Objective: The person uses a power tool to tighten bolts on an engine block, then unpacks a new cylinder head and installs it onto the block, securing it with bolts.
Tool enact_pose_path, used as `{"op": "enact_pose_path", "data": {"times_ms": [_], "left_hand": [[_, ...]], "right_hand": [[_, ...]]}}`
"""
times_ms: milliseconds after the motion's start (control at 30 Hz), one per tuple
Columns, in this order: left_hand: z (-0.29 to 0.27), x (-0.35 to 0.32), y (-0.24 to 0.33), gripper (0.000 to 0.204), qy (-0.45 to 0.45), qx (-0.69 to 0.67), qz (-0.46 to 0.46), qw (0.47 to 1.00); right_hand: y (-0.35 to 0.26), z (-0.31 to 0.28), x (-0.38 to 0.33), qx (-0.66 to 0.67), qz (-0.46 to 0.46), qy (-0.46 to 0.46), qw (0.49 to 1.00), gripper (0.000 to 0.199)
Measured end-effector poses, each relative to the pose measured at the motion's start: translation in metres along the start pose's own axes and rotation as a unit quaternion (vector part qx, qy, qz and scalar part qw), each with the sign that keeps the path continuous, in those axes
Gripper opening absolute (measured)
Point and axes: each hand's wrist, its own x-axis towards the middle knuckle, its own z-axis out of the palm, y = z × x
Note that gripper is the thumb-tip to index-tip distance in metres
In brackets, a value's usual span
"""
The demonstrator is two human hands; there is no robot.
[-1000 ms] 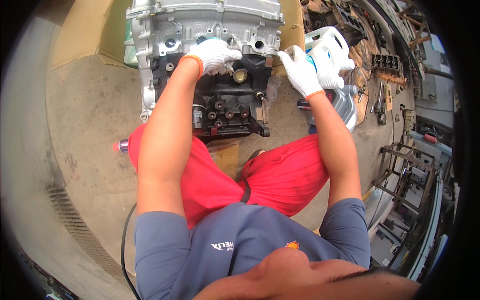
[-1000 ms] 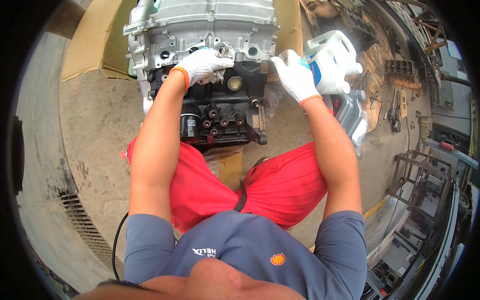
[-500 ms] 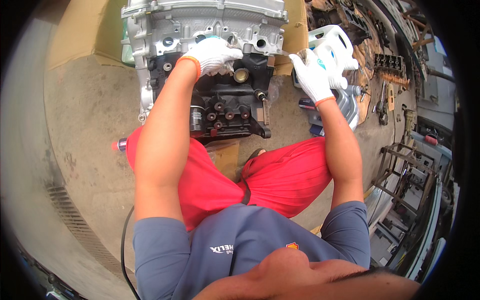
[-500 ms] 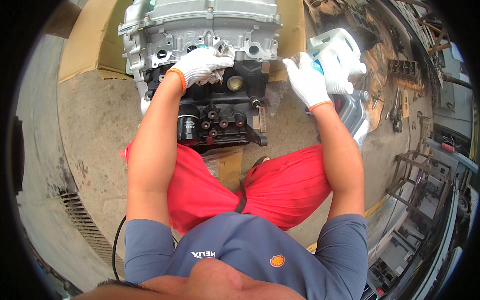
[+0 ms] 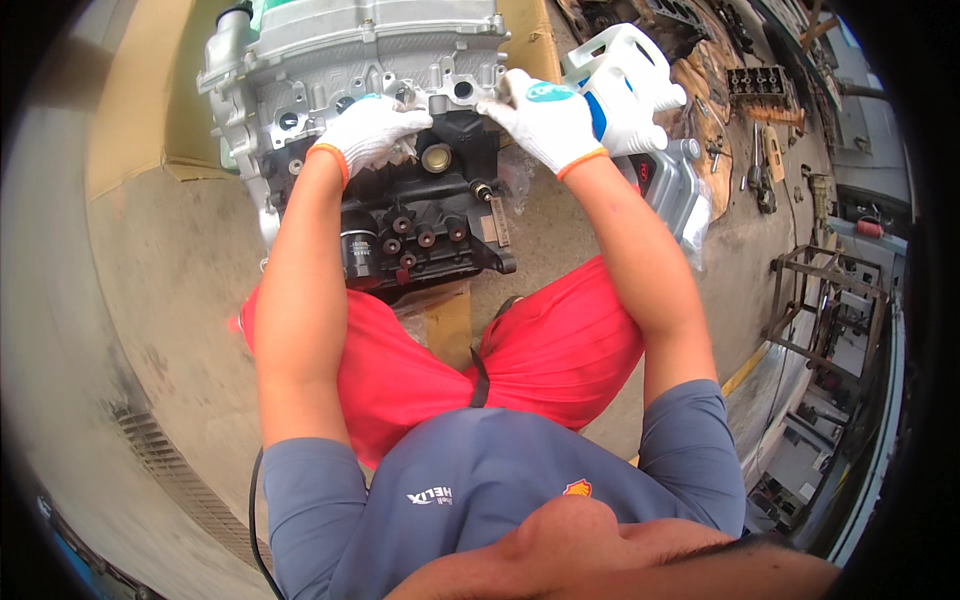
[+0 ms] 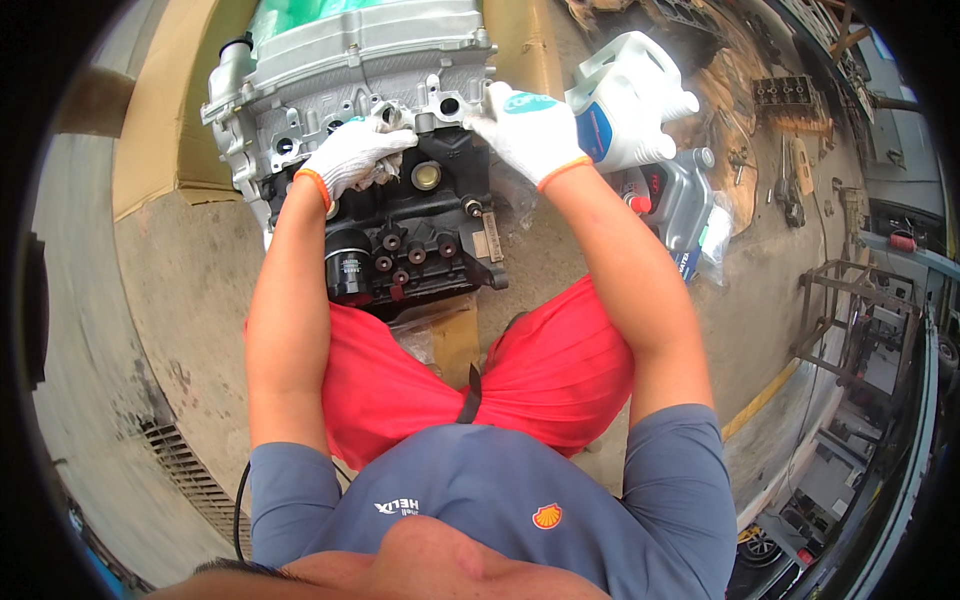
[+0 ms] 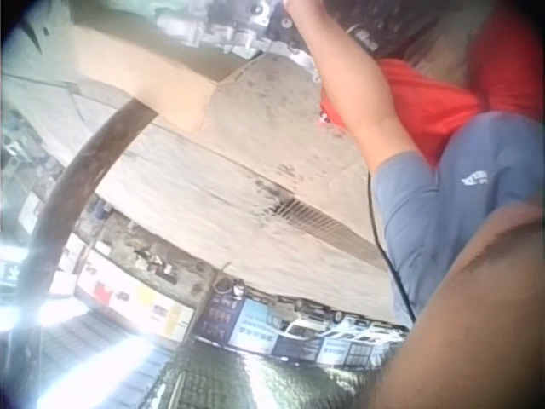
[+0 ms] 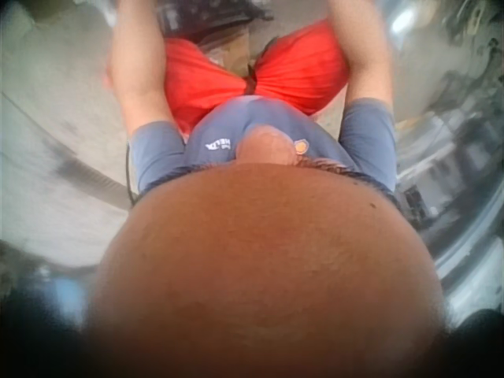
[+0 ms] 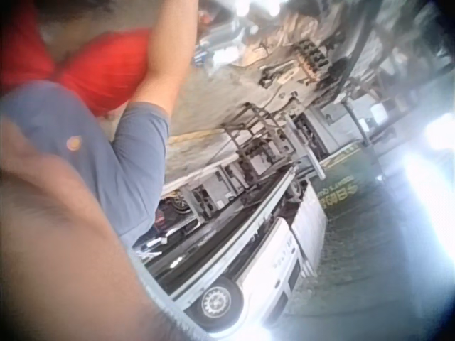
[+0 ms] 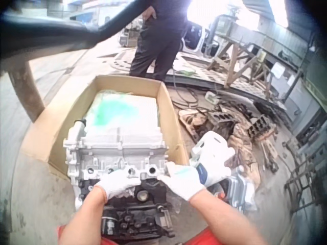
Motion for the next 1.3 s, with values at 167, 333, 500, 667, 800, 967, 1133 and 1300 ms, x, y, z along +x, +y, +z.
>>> {"op": "enact_pose_path", "data": {"times_ms": [167, 333, 500, 667, 800, 967, 1133, 1300], "left_hand": [[0.003, 0.002, -0.002, 0.039, 0.004, -0.039, -0.001, 0.999], [0.001, -0.002, 0.001, 0.036, -0.007, -0.053, -0.023, 0.998], [0.002, -0.005, 0.005, 0.036, -0.027, -0.065, -0.010, 0.997], [0.008, -0.004, 0.004, 0.036, -0.003, -0.036, -0.001, 0.999], [0.014, -0.009, 0.004, 0.035, -0.002, -0.077, 0.007, 0.997], [0.008, -0.044, 0.010, 0.035, 0.001, -0.112, 0.004, 0.994], [-0.011, -0.070, 0.005, 0.037, 0.016, -0.089, -0.058, 0.994], [-0.015, -0.077, -0.004, 0.036, 0.001, -0.050, -0.026, 0.998]], "right_hand": [[0.009, 0.011, 0.003, 0.020, -0.010, 0.003, 1.000, 0.035], [0.019, -0.011, -0.012, 0.016, 0.013, -0.034, 0.999, 0.038], [0.063, -0.067, -0.046, -0.007, 0.125, -0.102, 0.987, 0.048], [0.087, -0.057, -0.055, -0.041, 0.148, -0.167, 0.974, 0.054], [0.093, -0.037, -0.048, -0.033, 0.133, -0.165, 0.977, 0.055], [0.012, -0.047, -0.075, 0.053, 0.038, -0.222, 0.973, 0.050], [-0.017, -0.036, -0.092, 0.041, -0.007, -0.317, 0.947, 0.050], [-0.042, -0.036, -0.077, 0.117, -0.008, -0.272, 0.955, 0.054]]}}
